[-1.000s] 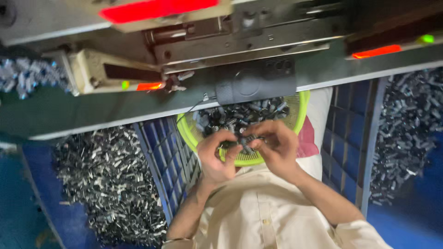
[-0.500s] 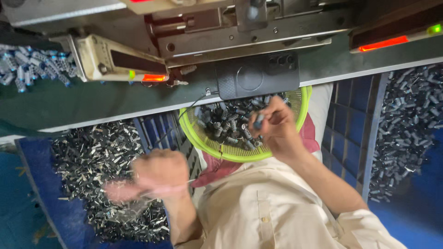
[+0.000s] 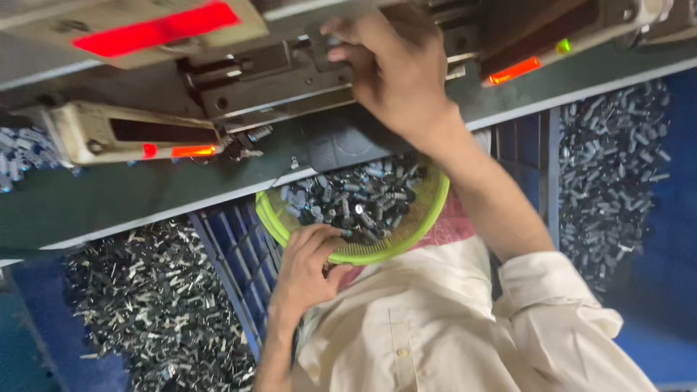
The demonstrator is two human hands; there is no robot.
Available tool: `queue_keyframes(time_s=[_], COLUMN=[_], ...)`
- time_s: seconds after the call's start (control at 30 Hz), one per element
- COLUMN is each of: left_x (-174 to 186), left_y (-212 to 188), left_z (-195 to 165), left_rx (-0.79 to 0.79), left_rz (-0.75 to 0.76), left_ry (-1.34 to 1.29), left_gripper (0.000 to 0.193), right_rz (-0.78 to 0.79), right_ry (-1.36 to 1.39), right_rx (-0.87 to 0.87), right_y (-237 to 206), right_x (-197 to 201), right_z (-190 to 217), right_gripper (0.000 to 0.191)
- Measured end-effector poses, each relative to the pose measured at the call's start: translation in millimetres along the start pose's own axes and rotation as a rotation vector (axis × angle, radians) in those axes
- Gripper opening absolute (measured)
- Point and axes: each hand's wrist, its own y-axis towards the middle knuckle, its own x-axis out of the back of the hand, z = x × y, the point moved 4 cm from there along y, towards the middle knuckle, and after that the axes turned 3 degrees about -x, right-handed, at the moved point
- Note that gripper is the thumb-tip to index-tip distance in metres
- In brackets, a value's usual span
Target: The person repeatedly picks small cylindrical components and metal rings from a green basket, inserts the components into a machine slot, and collects the assembled keychains. The process continues in a steady loop throughout the clip.
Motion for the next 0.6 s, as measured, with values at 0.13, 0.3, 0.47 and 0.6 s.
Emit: queue_keyframes(time_s=[0.13, 0.3, 0.47, 0.6], left_x=[-6.5, -24.8, -28.2, -25.2], left_y=[-10.6, -16.6, -30.8, -24.2], left_z=[14.2, 27.0, 21.9, 13.0], left_rx=[-0.162, -0.424, -0.395, -0.419], left_rz=[0.174, 0.048, -0.319, -0.406], left_ry=[0.092, 0.422, 0.362, 0.358], left_gripper=[0.04, 0.033, 0.025, 0.025], right_rz=[0.149, 0.112, -0.459, -0.029], right_ry=[0.128, -0.308, -0.104, -0.05], right_rx=[-0.026, 0.059, -0.548, -1.155], right_y=[16.5, -59.8, -236.8, -302.8], right_x=[12.5, 44.8, 70.9, 41.0], right_z=[7.8, 43.1, 21.6, 1.1], right_gripper=[0.038, 0.054, 0.012, 0.017])
